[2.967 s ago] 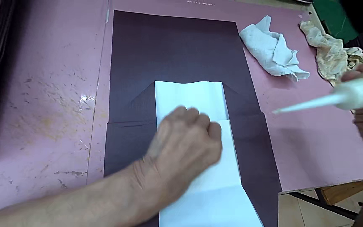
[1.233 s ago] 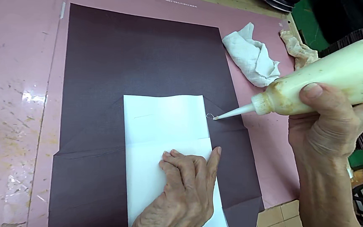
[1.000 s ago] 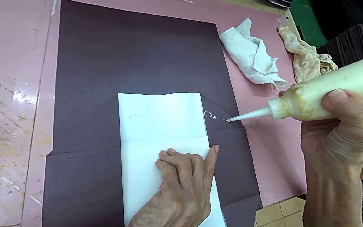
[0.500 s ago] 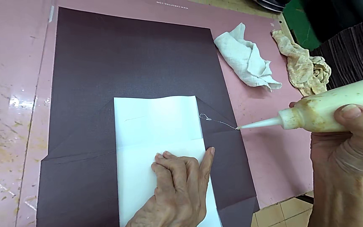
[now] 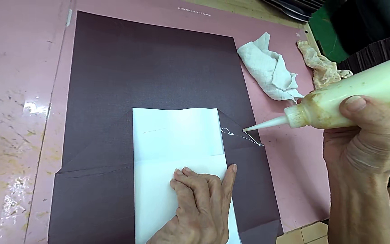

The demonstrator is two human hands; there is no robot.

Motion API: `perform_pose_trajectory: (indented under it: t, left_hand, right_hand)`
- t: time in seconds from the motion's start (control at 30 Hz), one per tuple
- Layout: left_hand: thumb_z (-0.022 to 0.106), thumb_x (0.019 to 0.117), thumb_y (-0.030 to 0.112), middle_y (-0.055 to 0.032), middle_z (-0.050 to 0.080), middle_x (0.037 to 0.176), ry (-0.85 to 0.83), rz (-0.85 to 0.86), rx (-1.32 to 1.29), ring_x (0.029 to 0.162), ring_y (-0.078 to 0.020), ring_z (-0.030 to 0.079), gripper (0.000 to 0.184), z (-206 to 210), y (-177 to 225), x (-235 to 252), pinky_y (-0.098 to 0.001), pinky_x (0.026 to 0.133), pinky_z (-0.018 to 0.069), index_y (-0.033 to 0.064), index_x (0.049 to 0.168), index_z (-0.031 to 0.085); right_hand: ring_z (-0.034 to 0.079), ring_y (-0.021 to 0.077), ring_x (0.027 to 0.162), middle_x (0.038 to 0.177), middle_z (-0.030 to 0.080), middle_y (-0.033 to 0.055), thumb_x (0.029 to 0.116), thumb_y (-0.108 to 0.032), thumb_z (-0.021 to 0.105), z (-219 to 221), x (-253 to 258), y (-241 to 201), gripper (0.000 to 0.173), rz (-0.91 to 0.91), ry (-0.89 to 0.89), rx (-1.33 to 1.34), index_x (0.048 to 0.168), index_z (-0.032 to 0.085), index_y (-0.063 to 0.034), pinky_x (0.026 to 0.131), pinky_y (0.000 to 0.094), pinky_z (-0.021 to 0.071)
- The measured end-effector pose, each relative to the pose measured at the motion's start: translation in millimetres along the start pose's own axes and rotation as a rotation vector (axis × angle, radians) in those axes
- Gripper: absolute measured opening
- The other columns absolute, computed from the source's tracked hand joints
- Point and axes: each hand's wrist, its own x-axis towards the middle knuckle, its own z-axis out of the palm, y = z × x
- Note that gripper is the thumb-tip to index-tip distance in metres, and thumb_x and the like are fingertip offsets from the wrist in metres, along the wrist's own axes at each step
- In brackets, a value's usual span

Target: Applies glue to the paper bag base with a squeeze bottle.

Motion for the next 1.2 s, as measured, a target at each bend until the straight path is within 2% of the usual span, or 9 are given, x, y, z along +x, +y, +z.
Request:
perform_pose_trajectory:
  t: [0.23,0.33,0.43,0.6,0.7,0.93,1.0,1.2]
  left_hand:
    - [0.033,0.1018,-0.008,-0.0165,0.063,0.082,-0.013,-0.01,-0.016,0.073,-0.0327,0.063,0.05,-1,1,0,-0.0396,0.065,0.0459,0.0018,0.148,0.052]
    - [0.033,0.1015,-0.009,-0.0153,0.062,0.08,-0.002,-0.026,0.0,0.071,-0.0318,0.062,0.051,0,3,0,-0.0389,0.065,0.0449,0.0029,0.147,0.053]
    - [0.034,0.1017,-0.008,-0.0158,0.062,0.081,-0.006,-0.027,-0.007,0.071,-0.0323,0.062,0.051,0,3,0,-0.0389,0.064,0.0448,0.003,0.147,0.052]
    - [0.033,0.1012,-0.009,-0.0182,0.064,0.085,-0.046,-0.004,-0.007,0.073,-0.0333,0.063,0.052,-2,2,-1,-0.0396,0.067,0.0465,0.0013,0.149,0.049]
    - [0.033,0.1002,-0.01,-0.0205,0.065,0.088,-0.071,0.009,-0.015,0.075,-0.0349,0.065,0.053,-4,1,0,-0.0404,0.067,0.0477,-0.0003,0.15,0.047]
    - [0.034,0.1008,-0.008,-0.0197,0.065,0.086,-0.058,-0.021,-0.037,0.076,-0.0356,0.065,0.051,-3,4,-1,-0.0415,0.069,0.048,0.0008,0.149,0.05]
    - [0.035,0.1006,-0.008,-0.0203,0.067,0.088,-0.057,-0.031,-0.037,0.077,-0.0358,0.066,0.052,-3,5,-1,-0.0415,0.069,0.0489,0.0017,0.149,0.05]
    - [0.036,0.0992,-0.008,-0.0222,0.068,0.091,-0.065,-0.015,-0.044,0.08,-0.0384,0.068,0.053,-3,5,-2,-0.0437,0.072,0.0498,0.0002,0.15,0.048]
  right_hand:
    - [0.076,0.0174,0.086,0.101,0.074,0.0003,0.0792,-0.006,0.078,17,9,-1,0.045,0.003,-0.095,0.03,0.116,0.053,-0.0156,0.068,0.0339,0.0667]
    - [0.075,0.0153,0.081,0.097,0.073,-0.0017,0.0793,-0.006,0.078,27,14,0,0.042,0.003,-0.089,0.021,0.113,0.053,-0.0157,0.063,0.0317,0.0663]
    - [0.075,0.0103,0.081,0.094,0.074,-0.0077,0.0804,-0.007,0.077,38,22,2,0.04,-0.013,-0.081,-0.017,0.11,0.054,-0.0185,0.068,0.0289,0.0662]
    - [0.075,0.0123,0.086,0.092,0.074,-0.0053,0.0711,-0.01,0.084,51,35,11,0.047,-0.065,-0.056,-0.015,0.106,0.054,-0.0135,0.076,0.0323,0.0662]
    - [0.075,0.012,0.083,0.09,0.074,-0.0053,0.0708,-0.012,0.085,57,39,12,0.047,-0.065,-0.046,-0.022,0.105,0.054,-0.0127,0.072,0.0315,0.0667]
    - [0.075,0.011,0.081,0.09,0.074,-0.0054,0.075,-0.01,0.082,63,34,13,0.042,-0.02,-0.084,0.008,0.107,0.056,-0.0143,0.07,0.0293,0.0661]
    - [0.075,0.0115,0.081,0.09,0.074,-0.0048,0.0734,-0.01,0.083,68,33,15,0.045,0.0,-0.069,0.013,0.108,0.054,-0.0129,0.071,0.0305,0.0665]
    - [0.076,0.0119,0.074,0.087,0.074,-0.0038,0.0782,-0.008,0.079,80,27,15,0.038,0.109,-0.043,0.051,0.107,0.055,-0.013,0.061,0.0298,0.0665]
